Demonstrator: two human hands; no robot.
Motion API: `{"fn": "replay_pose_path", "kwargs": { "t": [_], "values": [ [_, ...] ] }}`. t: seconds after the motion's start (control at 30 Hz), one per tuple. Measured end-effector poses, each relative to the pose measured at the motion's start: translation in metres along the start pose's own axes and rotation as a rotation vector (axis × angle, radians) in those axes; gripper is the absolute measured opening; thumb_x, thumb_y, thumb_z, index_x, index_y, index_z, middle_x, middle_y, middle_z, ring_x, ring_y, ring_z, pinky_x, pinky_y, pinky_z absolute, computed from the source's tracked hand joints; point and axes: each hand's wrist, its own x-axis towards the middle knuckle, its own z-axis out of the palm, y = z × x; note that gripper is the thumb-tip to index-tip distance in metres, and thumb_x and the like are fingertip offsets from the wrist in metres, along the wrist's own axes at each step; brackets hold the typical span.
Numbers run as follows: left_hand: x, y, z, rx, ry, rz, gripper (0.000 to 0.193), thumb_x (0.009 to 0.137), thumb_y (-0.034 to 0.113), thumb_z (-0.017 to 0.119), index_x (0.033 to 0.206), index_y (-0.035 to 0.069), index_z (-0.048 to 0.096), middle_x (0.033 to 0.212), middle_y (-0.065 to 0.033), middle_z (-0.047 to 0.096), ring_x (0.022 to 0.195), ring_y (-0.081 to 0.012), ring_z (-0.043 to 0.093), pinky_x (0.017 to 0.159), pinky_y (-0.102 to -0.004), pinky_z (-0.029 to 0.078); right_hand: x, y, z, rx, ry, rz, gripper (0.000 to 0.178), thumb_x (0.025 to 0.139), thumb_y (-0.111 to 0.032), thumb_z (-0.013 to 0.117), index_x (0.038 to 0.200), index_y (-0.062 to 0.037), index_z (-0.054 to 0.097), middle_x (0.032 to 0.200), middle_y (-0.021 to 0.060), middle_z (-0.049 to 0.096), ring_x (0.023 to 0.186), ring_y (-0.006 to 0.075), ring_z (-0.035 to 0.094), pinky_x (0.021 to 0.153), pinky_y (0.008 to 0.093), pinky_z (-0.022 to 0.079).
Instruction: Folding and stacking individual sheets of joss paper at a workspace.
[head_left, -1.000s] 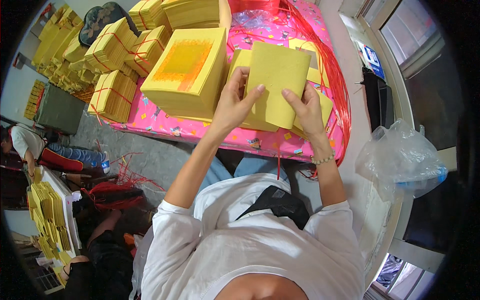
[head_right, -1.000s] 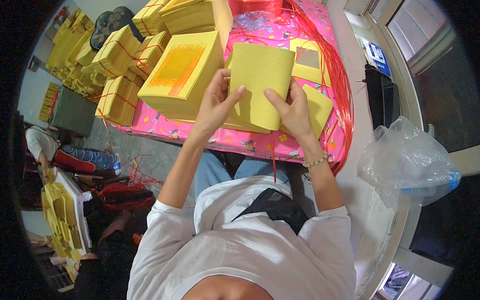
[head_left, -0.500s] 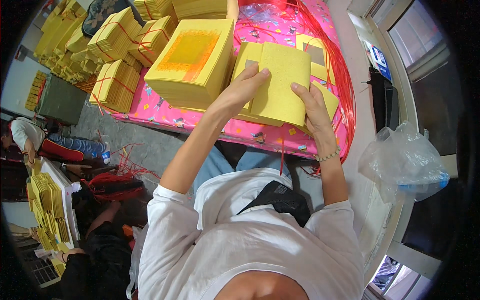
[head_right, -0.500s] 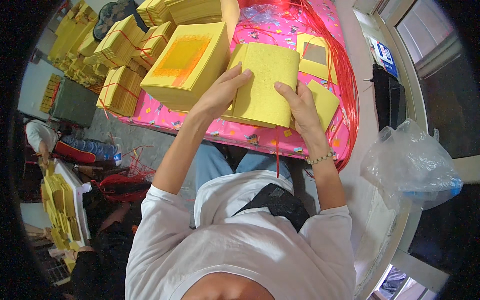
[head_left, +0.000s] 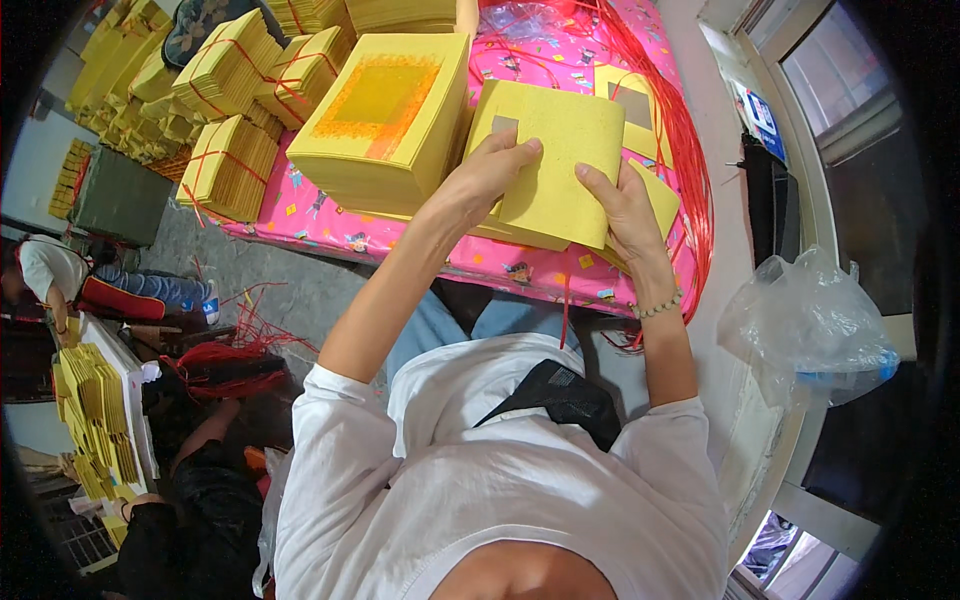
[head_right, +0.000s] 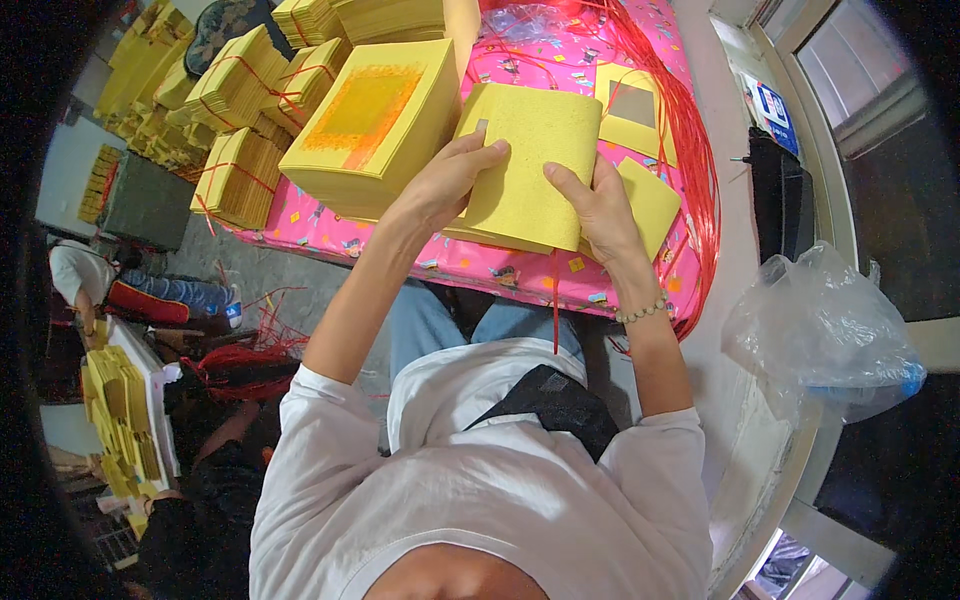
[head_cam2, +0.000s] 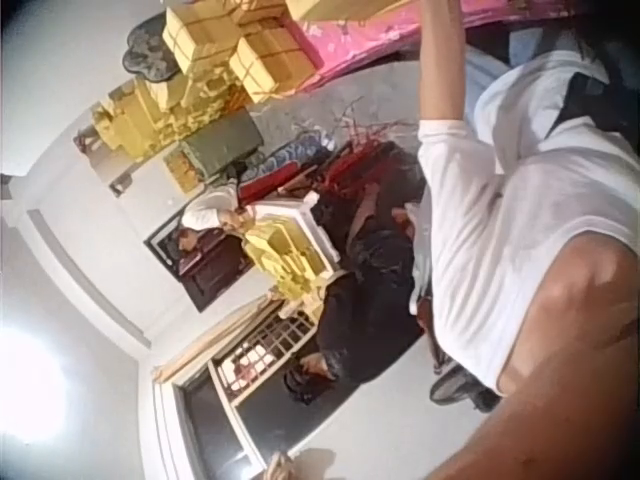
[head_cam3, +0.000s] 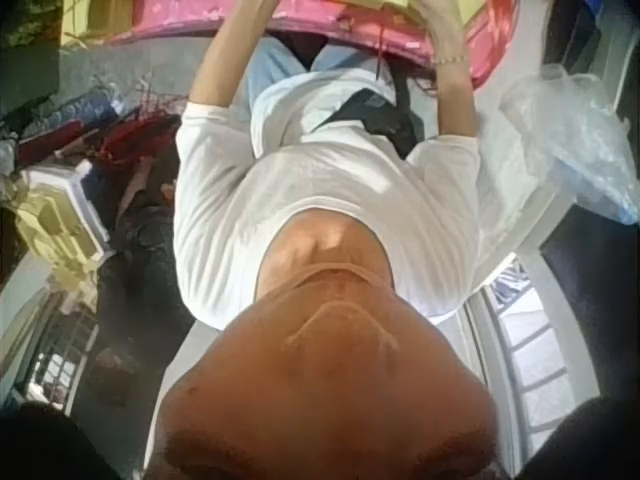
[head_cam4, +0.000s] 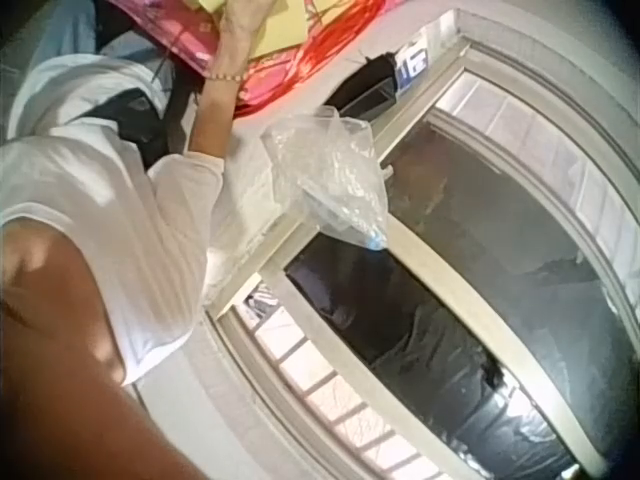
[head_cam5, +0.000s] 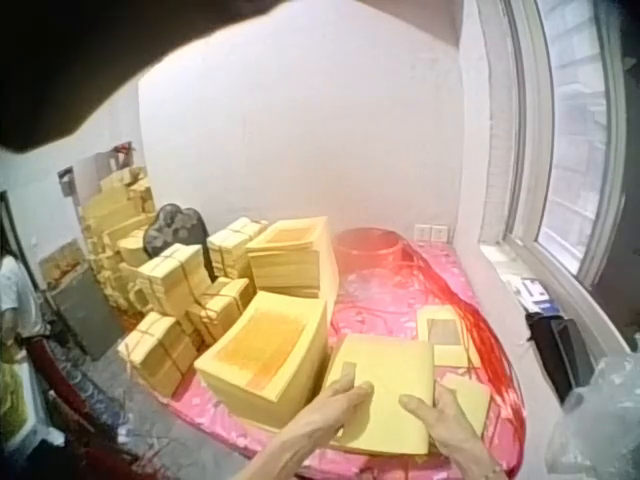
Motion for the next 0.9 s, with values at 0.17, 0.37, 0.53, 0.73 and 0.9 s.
{"fn": "replay_pose_path", "kwargs": {
  "t": [0.17,0.37,0.53,0.73,0.9],
  "values": [
    [-0.003,0.004,0.005,-0.074,0.051,-0.071,0.034,0.096,0.018,0.048,0.123,-0.002,0.048,0.111,-0.0108,0.060,0.098,-0.0164,0.060,0.083,-0.0291,0.048,-0.001,0.000,0.001,-0.040,-0.010,-0.043,0.038,0.089,-0.009,0.061,0.123,0.0024,0.048,0.111,0.0095,0.061,0.096,0.0141,0.061,0.080,0.0273,0.051],
    [-0.004,-0.021,0.011,-0.023,-0.016,0.416,0.035,0.096,0.013,0.047,0.128,-0.001,0.040,0.116,-0.0098,0.057,0.106,-0.0141,0.055,0.090,-0.0288,0.044,-0.010,-0.002,0.010,-0.176,0.013,-0.266,0.041,0.089,-0.009,0.061,0.125,0.0015,0.046,0.113,0.0089,0.060,0.098,0.0133,0.059,0.083,0.0266,0.049],
    [-0.014,-0.030,0.019,-0.009,0.010,0.604,0.036,0.097,0.009,0.044,0.131,0.000,0.037,0.120,-0.0094,0.053,0.110,-0.0139,0.051,0.093,-0.0291,0.041,-0.016,-0.005,0.009,-0.097,0.017,-0.221,0.037,0.090,-0.013,0.062,0.121,0.0008,0.051,0.108,0.0077,0.062,0.095,0.0110,0.059,0.082,0.0253,0.048],
    [-0.023,-0.034,0.020,0.050,0.054,0.691,0.042,0.097,0.009,0.044,0.136,-0.001,0.033,0.123,-0.0098,0.051,0.112,-0.0144,0.049,0.095,-0.0287,0.040,-0.022,-0.013,0.015,-0.068,0.047,-0.310,0.031,0.091,-0.015,0.061,0.117,0.0010,0.055,0.107,0.0064,0.063,0.093,0.0083,0.059,0.078,0.0241,0.048],
    [-0.030,-0.037,0.022,0.069,0.100,0.686,0.045,0.097,0.009,0.045,0.138,-0.001,0.030,0.124,-0.0100,0.050,0.113,-0.0145,0.048,0.095,-0.0284,0.039,-0.024,-0.012,0.018,-0.126,0.123,-0.280,0.022,0.091,-0.013,0.061,0.108,0.0016,0.061,0.095,0.0039,0.065,0.086,0.0064,0.059,0.075,0.0218,0.048]
  ]
}}
